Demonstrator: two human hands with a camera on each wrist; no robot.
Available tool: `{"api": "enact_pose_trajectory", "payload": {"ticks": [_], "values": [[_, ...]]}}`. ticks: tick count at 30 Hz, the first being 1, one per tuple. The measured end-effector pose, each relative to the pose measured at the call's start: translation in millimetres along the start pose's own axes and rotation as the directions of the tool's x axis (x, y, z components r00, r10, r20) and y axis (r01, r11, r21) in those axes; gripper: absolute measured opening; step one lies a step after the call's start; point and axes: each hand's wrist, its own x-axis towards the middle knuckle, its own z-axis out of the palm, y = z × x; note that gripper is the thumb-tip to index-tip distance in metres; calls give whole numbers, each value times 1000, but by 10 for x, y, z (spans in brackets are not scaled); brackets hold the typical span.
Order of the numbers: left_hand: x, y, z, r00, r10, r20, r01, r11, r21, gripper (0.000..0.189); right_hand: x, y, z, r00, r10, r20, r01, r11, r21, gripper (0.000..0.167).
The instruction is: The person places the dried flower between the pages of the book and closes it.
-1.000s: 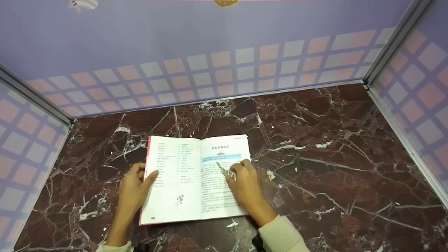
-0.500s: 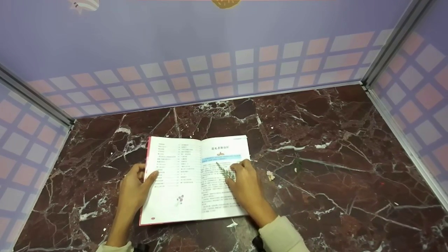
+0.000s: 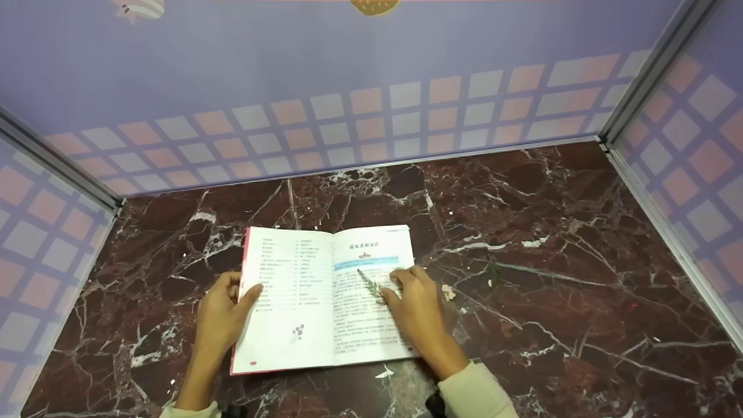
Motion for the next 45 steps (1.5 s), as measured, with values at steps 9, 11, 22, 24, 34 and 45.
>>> {"api": "enact_pose_trajectory", "payload": {"ticks": [9,11,22,24,34,45], "values": [[-2,-10,3,1000,18,-13,-18,1000,-4,31,6,50,-78,996,5,-94,-5,1000,4,26],[-3,-7,3,1000,16,-16,-16,1000,-5,31,14,57,-92,994,3,-110,-4,1000,-4,27],[-11,-3,2,999,30,-27,-30,1000,-10,30,12,118,-173,988,154,-31,-155,988,-15,39],[-9,-4,3,999,32,-25,-32,999,-12,31,13,120,-180,986,166,-16,-166,986,-30,41],[-7,-6,-4,1000,-3,3,3,1000,3,33,-9,120,-208,984,166,65,-161,984,-82,45],[-10,-1,-7,1000,-9,4,9,1000,5,32,-25,119,-176,983,159,93,-148,983,-112,47]]}}
